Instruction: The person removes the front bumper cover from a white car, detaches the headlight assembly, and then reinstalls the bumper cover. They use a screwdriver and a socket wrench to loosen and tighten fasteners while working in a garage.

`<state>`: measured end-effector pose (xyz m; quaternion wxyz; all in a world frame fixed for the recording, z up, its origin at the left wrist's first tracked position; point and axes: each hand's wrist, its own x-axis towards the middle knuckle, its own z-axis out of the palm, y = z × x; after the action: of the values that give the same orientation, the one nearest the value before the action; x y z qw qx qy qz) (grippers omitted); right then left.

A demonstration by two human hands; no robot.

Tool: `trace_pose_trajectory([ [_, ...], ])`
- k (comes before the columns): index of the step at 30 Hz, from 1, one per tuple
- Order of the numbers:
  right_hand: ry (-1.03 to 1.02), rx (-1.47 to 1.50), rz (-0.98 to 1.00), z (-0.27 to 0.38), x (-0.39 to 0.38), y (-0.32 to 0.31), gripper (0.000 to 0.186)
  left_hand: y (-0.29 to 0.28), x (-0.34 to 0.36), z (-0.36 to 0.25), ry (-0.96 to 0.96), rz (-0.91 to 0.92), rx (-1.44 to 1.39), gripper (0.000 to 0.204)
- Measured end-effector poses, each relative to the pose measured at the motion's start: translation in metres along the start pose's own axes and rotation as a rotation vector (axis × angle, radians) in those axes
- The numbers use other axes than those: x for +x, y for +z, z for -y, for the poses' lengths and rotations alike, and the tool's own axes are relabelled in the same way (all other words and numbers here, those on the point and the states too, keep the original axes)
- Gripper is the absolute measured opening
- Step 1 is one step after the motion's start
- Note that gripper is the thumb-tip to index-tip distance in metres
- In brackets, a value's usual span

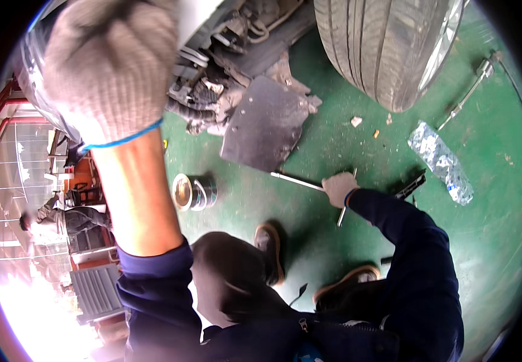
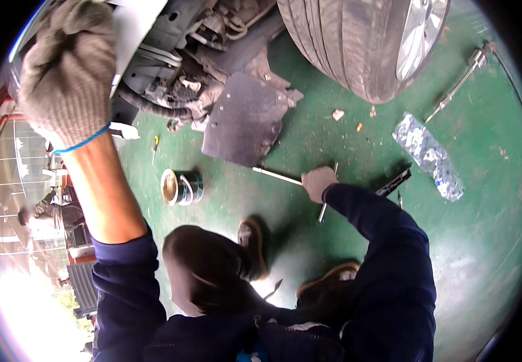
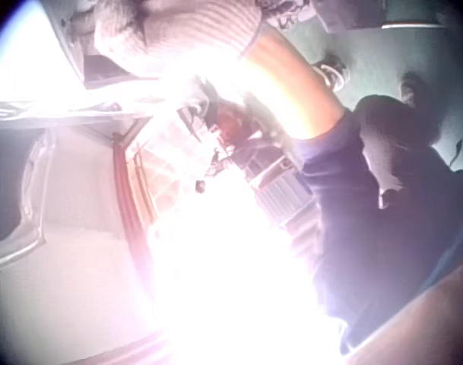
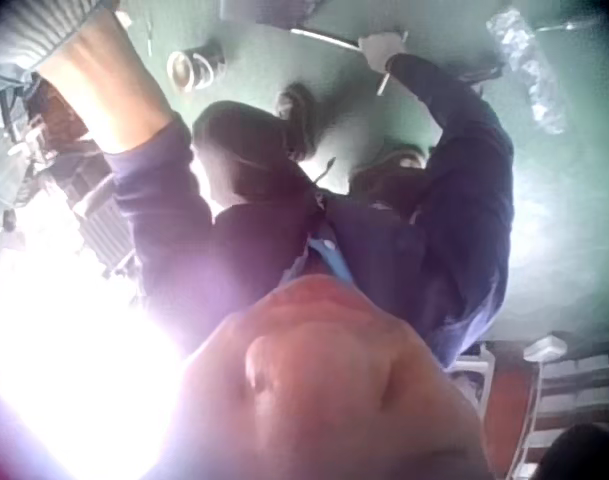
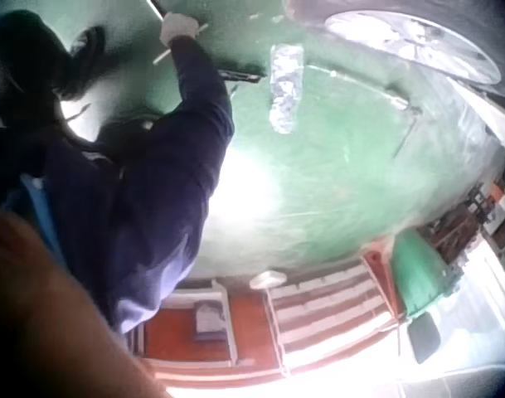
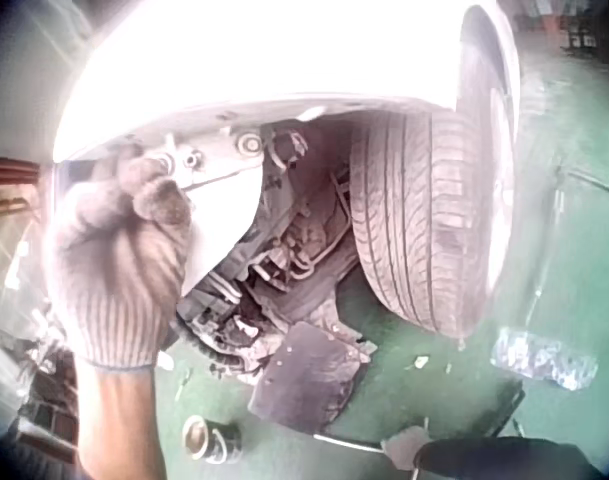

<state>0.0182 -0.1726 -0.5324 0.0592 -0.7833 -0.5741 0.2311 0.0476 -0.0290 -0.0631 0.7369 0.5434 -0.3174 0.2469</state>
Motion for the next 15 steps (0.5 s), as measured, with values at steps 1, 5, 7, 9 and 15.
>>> trace_pose_trajectory([
  [1, -0.008, -0.005, 0.029, 0.002, -0.001, -0.008, 0.019, 0.0, 0.0, 0.004, 0.035, 0.016, 0.022, 0.037],
  [5, 0.009, -0.03, 0.169, 0.002, -0.007, -0.036, 0.023, 0.004, -0.001, 0.011, 0.047, -0.024, 0.008, 0.035],
  [7, 0.098, -0.085, 0.234, 0.0, -0.009, -0.035, 0.028, 0.003, 0.001, 0.012, 0.015, -0.111, -0.04, 0.018],
  [9, 0.109, -0.077, 0.252, -0.005, -0.012, -0.027, 0.026, -0.001, -0.003, 0.008, 0.054, -0.157, 0.145, 0.005],
  [15, 0.251, -0.022, 0.192, -0.025, -0.052, -0.008, 0.018, -0.035, -0.027, 0.005, 0.177, -0.063, 1.14, 0.017],
])
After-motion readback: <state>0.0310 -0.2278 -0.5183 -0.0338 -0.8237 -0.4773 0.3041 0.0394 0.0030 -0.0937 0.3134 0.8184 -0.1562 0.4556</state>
